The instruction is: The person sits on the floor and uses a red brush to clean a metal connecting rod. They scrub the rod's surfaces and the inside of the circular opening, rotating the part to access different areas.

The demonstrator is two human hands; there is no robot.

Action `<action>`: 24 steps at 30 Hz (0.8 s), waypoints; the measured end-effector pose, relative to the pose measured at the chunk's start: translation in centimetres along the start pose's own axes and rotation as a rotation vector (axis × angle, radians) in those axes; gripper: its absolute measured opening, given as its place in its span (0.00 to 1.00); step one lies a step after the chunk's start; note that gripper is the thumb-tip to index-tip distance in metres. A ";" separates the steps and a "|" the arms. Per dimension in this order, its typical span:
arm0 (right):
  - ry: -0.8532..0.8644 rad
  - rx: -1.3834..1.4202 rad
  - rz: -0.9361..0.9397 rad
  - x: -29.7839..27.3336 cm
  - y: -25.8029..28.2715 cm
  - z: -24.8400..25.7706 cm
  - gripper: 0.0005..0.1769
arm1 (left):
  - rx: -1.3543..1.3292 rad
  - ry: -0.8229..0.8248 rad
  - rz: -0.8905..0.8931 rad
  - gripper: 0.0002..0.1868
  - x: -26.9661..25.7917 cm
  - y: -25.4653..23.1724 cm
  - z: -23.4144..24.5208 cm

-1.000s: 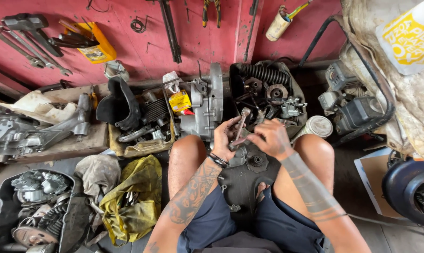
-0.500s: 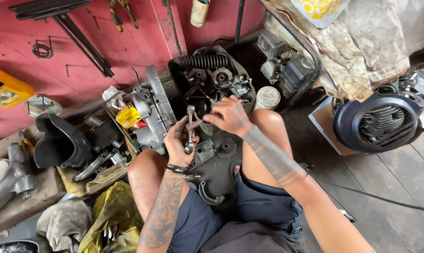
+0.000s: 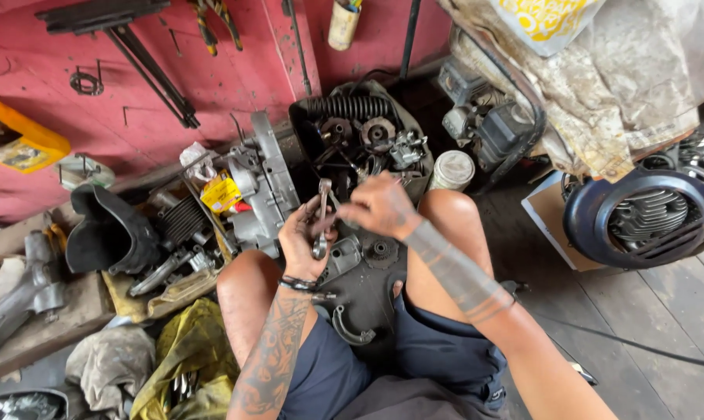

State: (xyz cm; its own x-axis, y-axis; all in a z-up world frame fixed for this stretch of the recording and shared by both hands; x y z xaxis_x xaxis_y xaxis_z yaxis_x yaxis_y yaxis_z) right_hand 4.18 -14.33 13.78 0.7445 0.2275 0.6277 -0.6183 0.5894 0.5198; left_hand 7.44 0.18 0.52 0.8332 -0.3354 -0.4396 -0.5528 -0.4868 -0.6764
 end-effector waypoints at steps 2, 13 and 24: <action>-0.006 0.006 -0.025 -0.2 -1.3 0.4 0.32 | -0.005 -0.005 0.011 0.22 -0.2 0.3 -0.1; 0.001 0.013 -0.001 0.0 -1.2 -0.1 0.31 | -0.017 0.051 -0.010 0.23 1.4 1.1 0.5; 0.071 0.106 0.073 -0.4 1.3 -1.9 0.32 | 0.006 0.066 0.000 0.22 2.7 2.0 1.1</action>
State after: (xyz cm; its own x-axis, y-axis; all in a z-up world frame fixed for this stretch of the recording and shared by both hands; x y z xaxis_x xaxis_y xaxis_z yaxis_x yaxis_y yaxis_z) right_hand 3.58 -12.17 13.08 0.7103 0.3232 0.6253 -0.6917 0.4854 0.5348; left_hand 8.57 -0.77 -2.67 0.8301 -0.3885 -0.3999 -0.5530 -0.4819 -0.6797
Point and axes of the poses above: each hand's wrist, its own x-axis towards the middle knuckle, its own z-axis out of the back of the hand, y = z × x, the point moved 10 cm from there along x, towards the middle knuckle, and after that the axes turned 14 degrees about x, right-handed, at the moved point
